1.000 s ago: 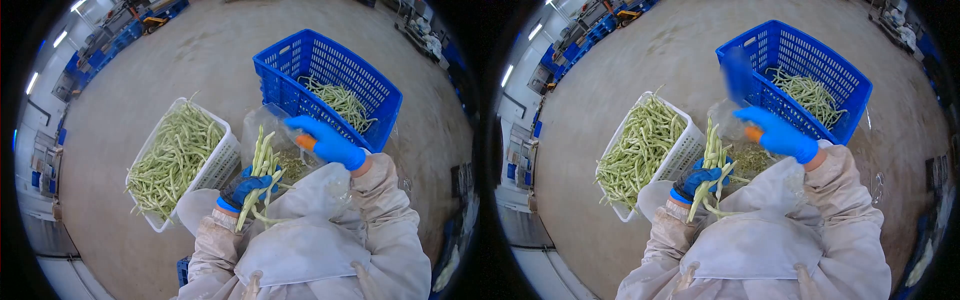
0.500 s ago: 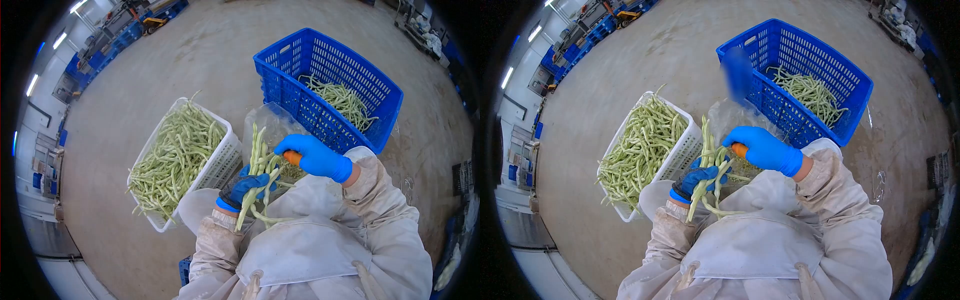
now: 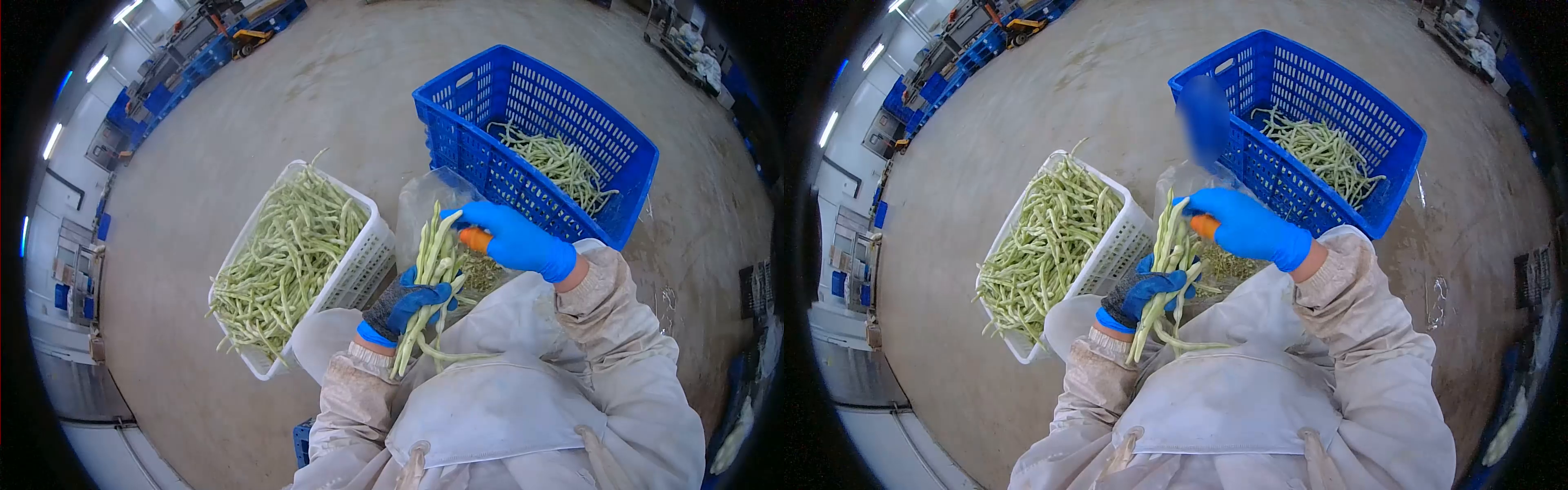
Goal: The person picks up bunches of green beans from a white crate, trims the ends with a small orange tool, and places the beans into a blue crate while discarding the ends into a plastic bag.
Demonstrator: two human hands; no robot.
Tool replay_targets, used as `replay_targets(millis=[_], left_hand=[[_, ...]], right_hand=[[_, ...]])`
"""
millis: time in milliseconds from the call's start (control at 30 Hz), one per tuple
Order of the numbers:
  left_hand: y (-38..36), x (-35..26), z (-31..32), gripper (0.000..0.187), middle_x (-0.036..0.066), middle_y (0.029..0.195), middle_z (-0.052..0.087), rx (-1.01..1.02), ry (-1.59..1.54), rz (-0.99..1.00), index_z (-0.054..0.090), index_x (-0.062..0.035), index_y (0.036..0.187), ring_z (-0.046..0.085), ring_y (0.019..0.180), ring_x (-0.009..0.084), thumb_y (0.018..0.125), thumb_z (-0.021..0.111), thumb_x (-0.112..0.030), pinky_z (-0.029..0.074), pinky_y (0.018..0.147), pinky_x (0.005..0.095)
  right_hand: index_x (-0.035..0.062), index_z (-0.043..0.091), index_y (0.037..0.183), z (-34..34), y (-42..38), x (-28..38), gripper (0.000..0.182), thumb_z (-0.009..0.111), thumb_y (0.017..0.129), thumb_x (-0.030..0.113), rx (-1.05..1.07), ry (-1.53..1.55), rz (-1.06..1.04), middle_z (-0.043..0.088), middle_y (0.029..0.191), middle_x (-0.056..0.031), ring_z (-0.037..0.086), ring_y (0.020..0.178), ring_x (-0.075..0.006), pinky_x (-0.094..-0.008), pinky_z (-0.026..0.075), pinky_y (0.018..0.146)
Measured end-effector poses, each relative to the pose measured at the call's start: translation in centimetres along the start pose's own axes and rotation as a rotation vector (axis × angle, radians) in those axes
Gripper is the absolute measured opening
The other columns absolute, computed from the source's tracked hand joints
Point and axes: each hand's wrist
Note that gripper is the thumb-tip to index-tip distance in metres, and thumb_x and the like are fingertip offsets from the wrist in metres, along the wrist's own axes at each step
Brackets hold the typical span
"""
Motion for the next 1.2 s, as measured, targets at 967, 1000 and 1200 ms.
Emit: replay_targets(millis=[967, 1000, 1200], left_hand=[[0.0, -0.2, -0.4, 0.049, 0.009, 0.096, 0.062, -0.013, 0.141, 0.028, 0.045, -0.0012, 0.123, 0.061, 0.079, 0.0159, 0.079, 0.064, -0.014, 0.050, 0.066, 0.0276], [-0.1, -0.2, -0.7, 0.049, 0.009, 0.096, 0.062, -0.017, 0.136, 0.029, 0.045, -0.0012, 0.123, 0.061, 0.079, 0.0159, 0.079, 0.064, -0.014, 0.050, 0.066, 0.0276], [0.5, -0.9, -0.9, 0.041, 0.005, 0.079, 0.059, -0.003, 0.325, -0.076, 0.050, -0.0032, 0.115, 0.056, 0.063, 0.0109, 0.079, 0.065, -0.016, 0.047, 0.056, 0.0241]], right_hand=[[0.0048, 0.062, 0.101, -2.4, -1.8, -12.5, 0.022, 0.058, 0.080, 0.001, -0.519, -0.589, 0.110, 0.061, 0.093, -0.0154, 0.059, 0.085, -0.0301, -0.0358, 0.047, 0.076], [0.0050, 0.061, 0.106, -3.3, -1.8, -11.2, 0.026, 0.057, 0.080, 0.000, -0.501, -0.495, 0.099, 0.061, 0.096, -0.0155, 0.059, 0.088, -0.0297, -0.0357, 0.047, 0.078], [0.0062, 0.053, 0.121, -2.8, 0.1, -2.3, 0.041, 0.054, 0.080, 0.000, -0.114, -0.338, -0.240, 0.057, 0.105, -0.0152, 0.055, 0.094, -0.0319, -0.0380, 0.047, 0.079]])
Point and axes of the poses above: each hand's wrist, its own y-axis towards the middle knuckle, its own z-axis out of the palm, x = y × z
